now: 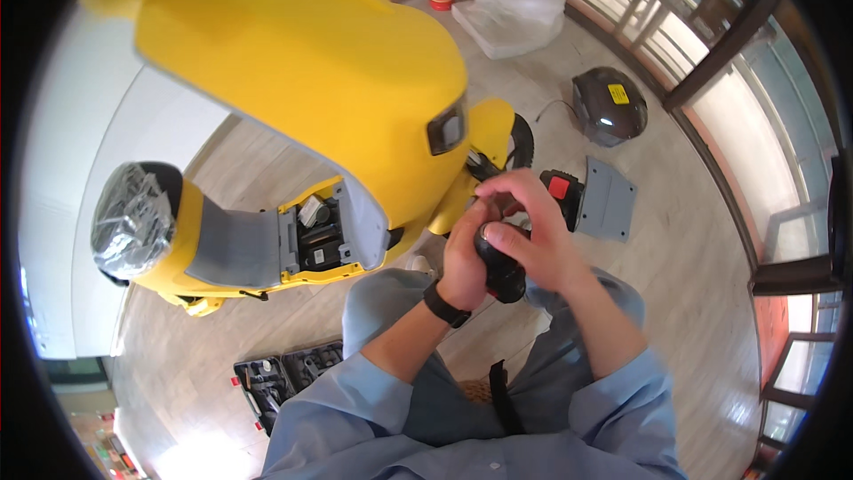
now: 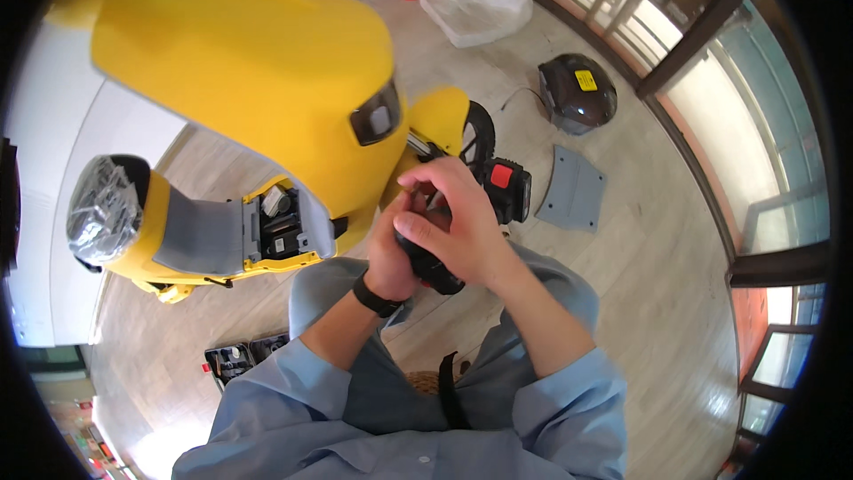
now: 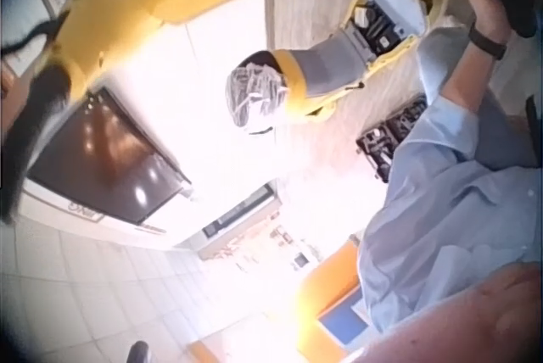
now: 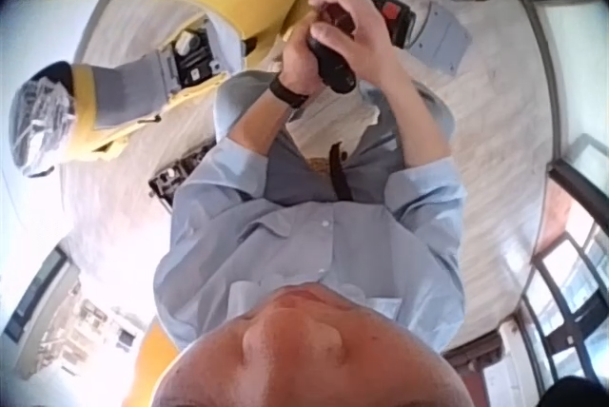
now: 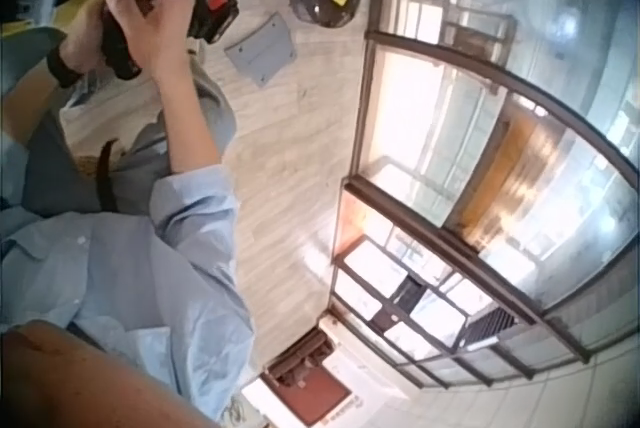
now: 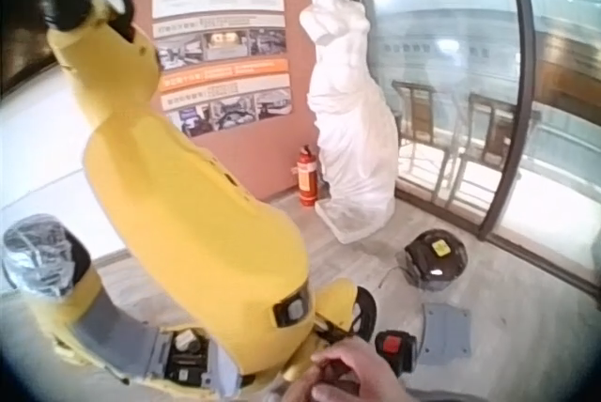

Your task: The recorder uses a power drill to assemble or repair parts on a yellow electric scooter, including working on the front fork area and handling a helmet-like component.

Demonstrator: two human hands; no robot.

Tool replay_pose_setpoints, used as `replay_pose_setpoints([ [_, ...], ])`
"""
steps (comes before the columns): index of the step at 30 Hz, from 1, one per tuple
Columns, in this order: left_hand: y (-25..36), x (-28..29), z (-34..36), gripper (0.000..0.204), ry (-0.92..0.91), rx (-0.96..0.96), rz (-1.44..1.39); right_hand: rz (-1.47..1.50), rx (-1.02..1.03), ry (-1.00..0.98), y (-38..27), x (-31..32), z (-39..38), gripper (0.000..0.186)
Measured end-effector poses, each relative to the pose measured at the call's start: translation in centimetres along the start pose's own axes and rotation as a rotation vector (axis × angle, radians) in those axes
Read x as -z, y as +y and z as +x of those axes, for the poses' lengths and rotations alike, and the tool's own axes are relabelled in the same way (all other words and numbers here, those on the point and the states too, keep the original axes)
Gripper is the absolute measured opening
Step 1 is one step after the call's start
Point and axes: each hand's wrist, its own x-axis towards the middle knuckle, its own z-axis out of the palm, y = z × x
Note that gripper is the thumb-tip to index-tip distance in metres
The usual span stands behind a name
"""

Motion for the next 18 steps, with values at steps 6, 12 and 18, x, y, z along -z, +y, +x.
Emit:
replay_pose_setpoints([
  [6, -0.3, -2.0, -1.4, 0.033, -0.071, -0.577, 0.482, -0.008, 0.076, 0.348, -3.5, -3.2, -4.1, 0.069],
  [12, 0.1, -10.8, -7.4, 0.026, -0.05, -0.486, 0.349, 0.372, 0.061, 0.479, -5.7, -0.2, -9.1, 0.066],
  [18, 0.3, -16.5, -12.8, 0.016, 0.21, -0.813, 0.559, 0.603, -0.225, 0.707, -9.2, 0.2, -13.2, 0.043],
])
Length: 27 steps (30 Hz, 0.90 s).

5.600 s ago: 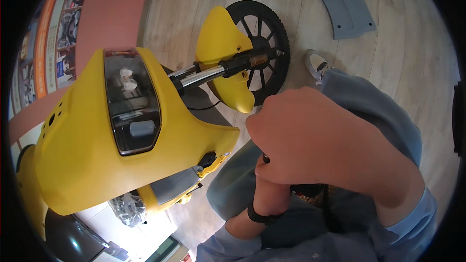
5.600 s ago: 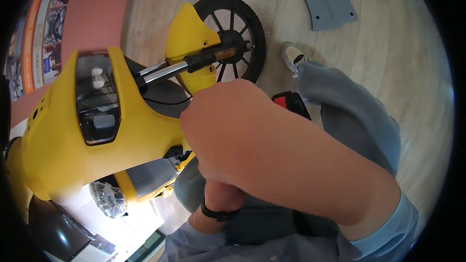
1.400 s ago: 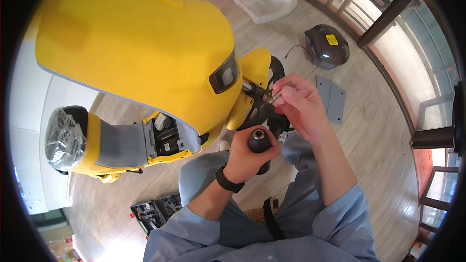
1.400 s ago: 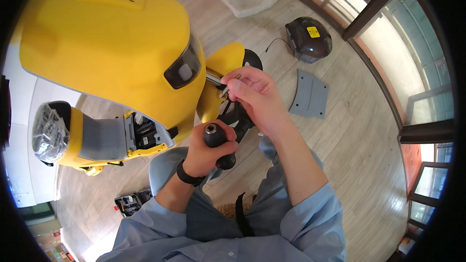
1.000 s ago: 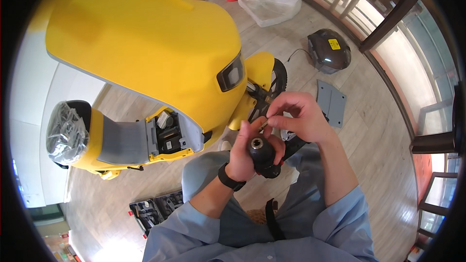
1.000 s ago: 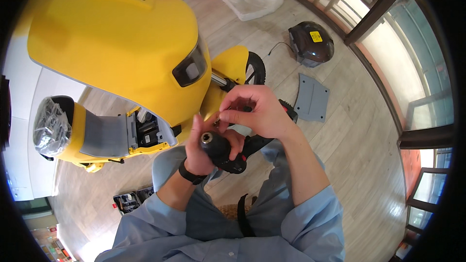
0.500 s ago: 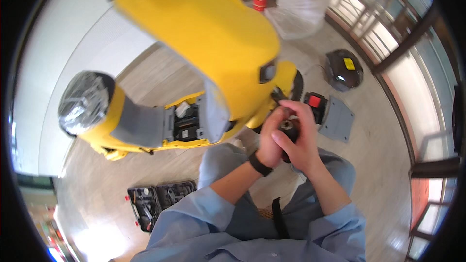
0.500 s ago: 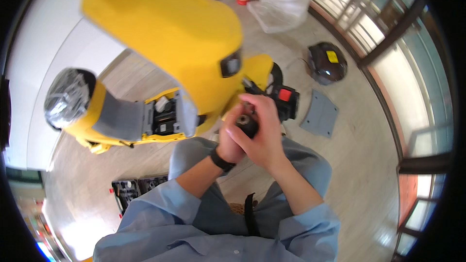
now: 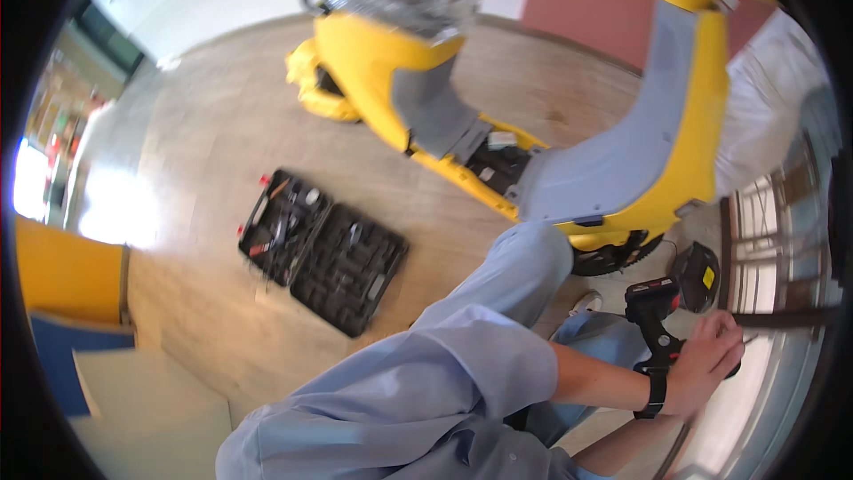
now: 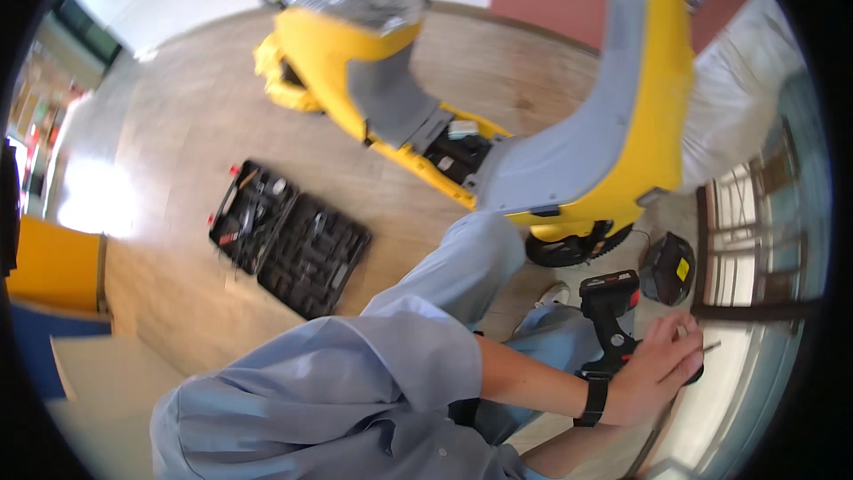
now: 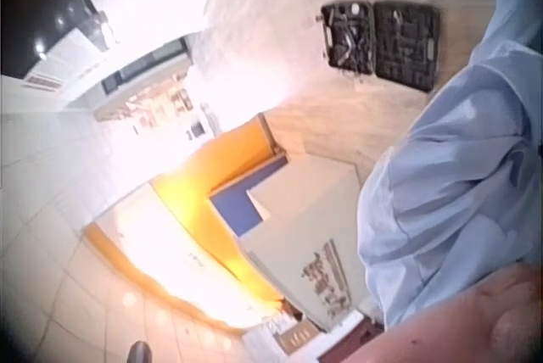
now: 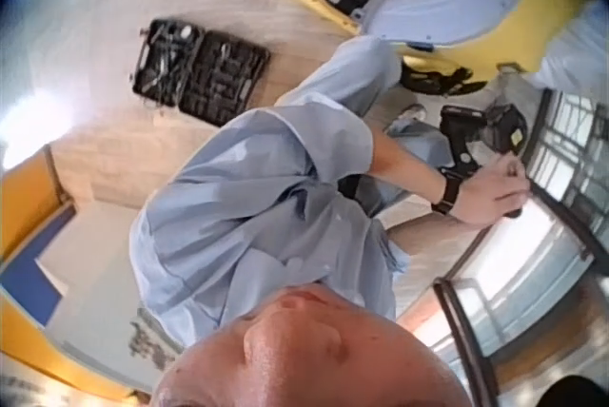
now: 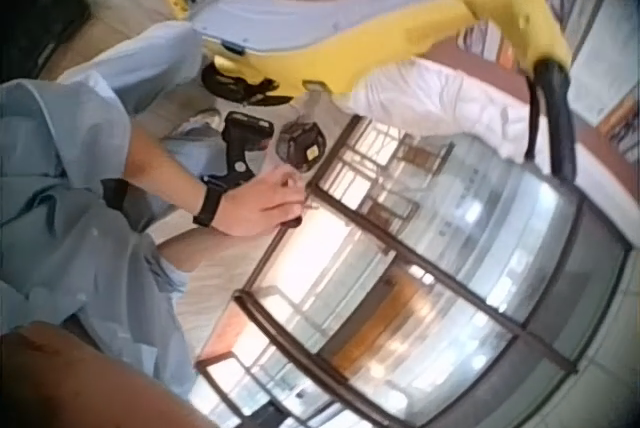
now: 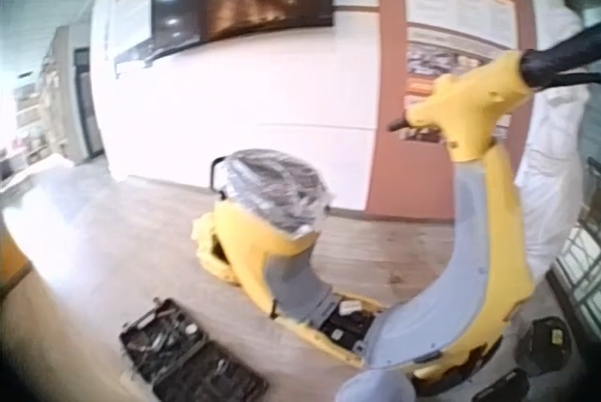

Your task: The recorder uses a power drill to assemble or repair parts on a yellow electric scooter, including working on the front fork area and handling a helmet-like component.

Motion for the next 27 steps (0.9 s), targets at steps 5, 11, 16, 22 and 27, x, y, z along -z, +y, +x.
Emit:
replay_pose_setpoints([
  [5, 1.9, 10.8, -2.6, 0.016, -0.208, 0.063, -0.346, 0.569, -0.192, -0.624, -1.4, 4.6, 3.1, 0.02],
  [11, 4.1, 40.8, -7.9, 0.023, 0.069, 0.402, 0.278, 1.009, -0.265, -0.466, -0.2, 3.7, -0.5, 0.032],
  [16, 0.8, 61.3, -20.9, 0.021, 0.646, 0.718, 0.649, 1.1, -0.332, -0.408, 3.8, 5.6, 0.2, 0.037],
  [22, -12.0, 68.7, -39.1, 0.012, 1.107, 1.066, 0.519, 0.914, -0.224, -0.296, 6.8, 4.6, 0.5, 0.036],
  [27, -17.7, 65.9, -42.8, 0.026, 1.14, 1.311, 0.569, 0.698, -0.253, -0.487, 6.3, 2.4, 0.6, 0.033],
])
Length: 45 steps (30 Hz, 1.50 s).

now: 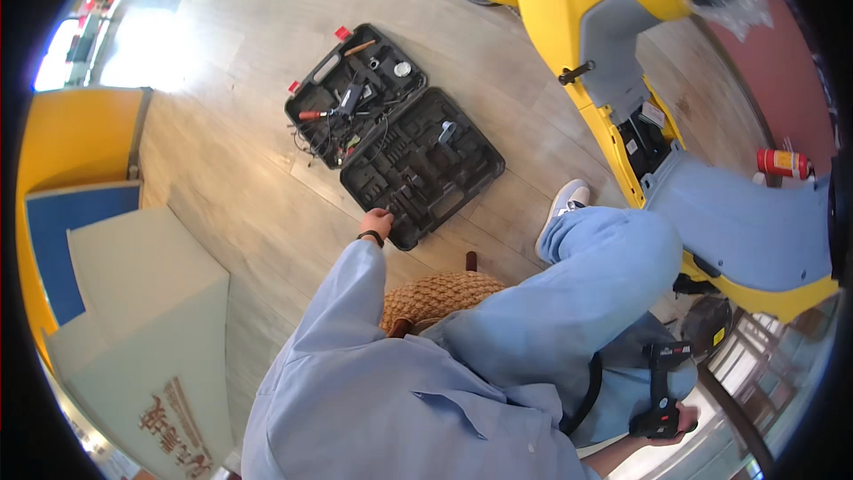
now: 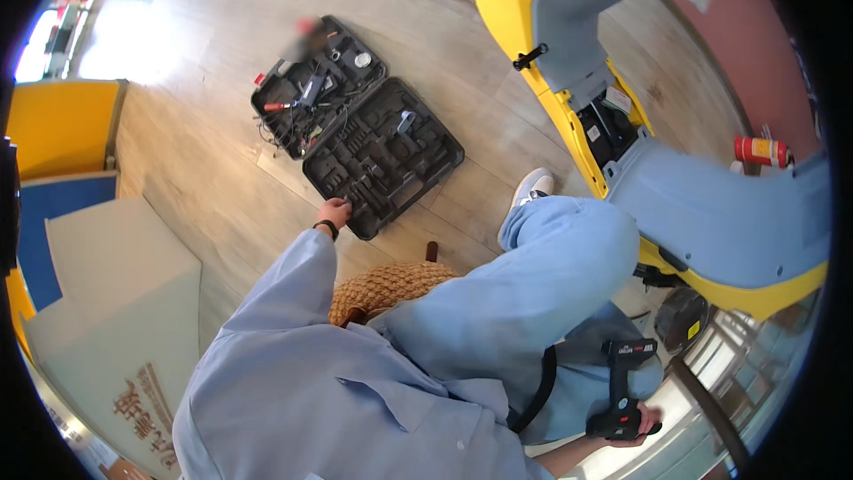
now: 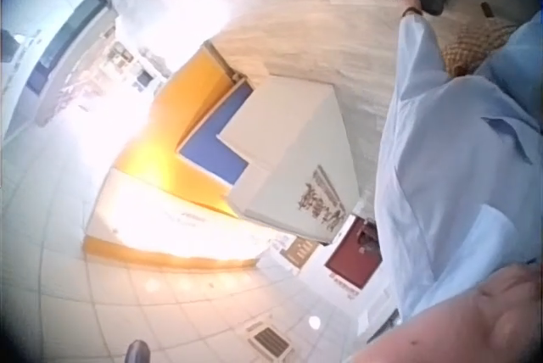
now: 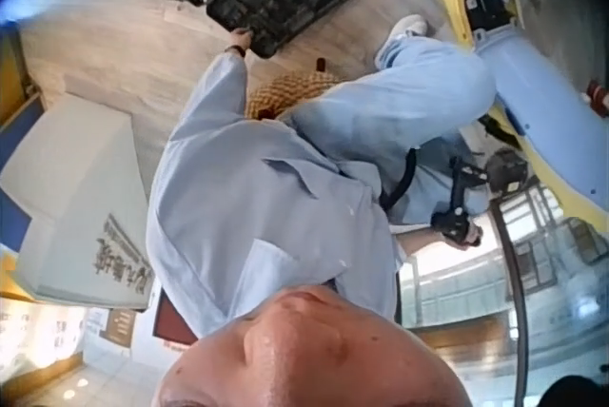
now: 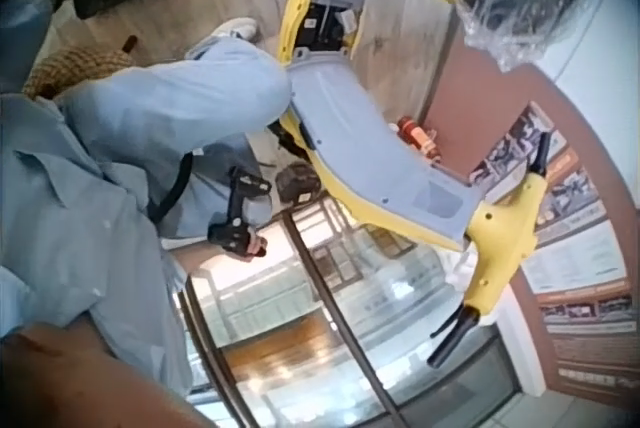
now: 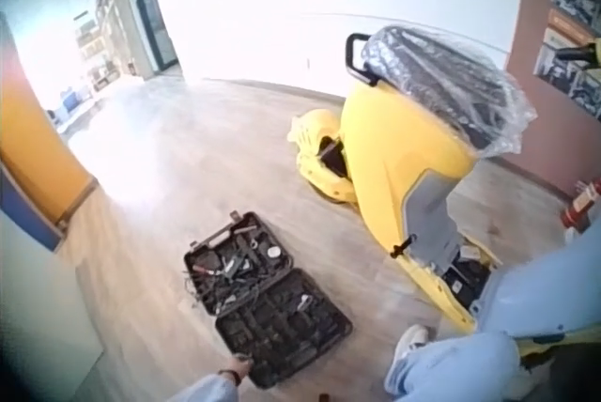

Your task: The recorder uses a power drill to assemble or repair parts on a yellow electric scooter, including working on the front fork area and handling a helmet-like component.

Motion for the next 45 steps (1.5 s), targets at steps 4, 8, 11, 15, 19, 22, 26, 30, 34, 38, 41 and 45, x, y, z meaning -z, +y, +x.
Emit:
replay_pose_setpoints([
  [4, -0.8, -2.9, 0.5, 0.034, 0.058, 0.025, 0.062, -0.865, 0.333, 0.074, 0.8, 3.4, 1.2, 0.027],
  [8, -0.3, -6.6, -1.2, 0.036, 0.108, 0.089, 0.061, -0.125, -0.001, 0.136, 0.1, 5.2, 3.4, 0.046],
  [11, -6.3, -4.1, 1.1, 0.026, 0.356, 0.063, -0.126, 0.498, -0.31, 0.236, 5.1, 4.0, 3.8, 0.052],
  [15, -3.6, -8.4, 0.3, 0.022, 0.195, 0.258, -0.322, 0.419, -0.363, 0.157, 0.4, 6.3, 6.5, 0.049],
  [19, -4.3, -7.0, 1.4, 0.016, 0.218, 0.167, -0.248, 0.459, -0.338, 0.201, -1.6, 8.3, 7.1, 0.048],
  [22, -4.3, -5.7, 2.6, 0.012, 0.282, 0.112, -0.275, 0.489, -0.307, 0.219, -3.7, 10.0, 7.3, 0.046],
  [26, -0.2, -6.6, 3.0, 0.016, 0.182, 0.211, -0.921, 0.498, -0.243, 0.211, -7.0, 11.6, 7.9, 0.045],
  [30, 0.2, -5.0, 4.3, 0.017, 0.291, 0.202, -0.662, 0.531, -0.215, 0.224, -9.5, 13.0, 7.9, 0.043],
  [34, -1.8, -3.7, 3.7, 0.027, 0.574, 0.243, -0.096, 0.552, -0.192, 0.239, -9.6, 13.3, 7.0, 0.041],
  [38, -2.8, -5.0, 3.5, 0.03, 0.556, 0.285, 0.016, 0.561, -0.16, 0.23, -14.9, 15.2, 9.2, 0.039],
  [41, -2.8, -5.9, 3.7, 0.029, 0.491, 0.225, 0.198, 0.557, -0.138, 0.231, -16.2, 14.7, 8.6, 0.038],
  [45, -4.4, -6.1, 3.6, 0.028, 0.562, 0.202, 0.16, 0.575, -0.123, 0.233, -8.6, 11.4, 5.3, 0.036],
])
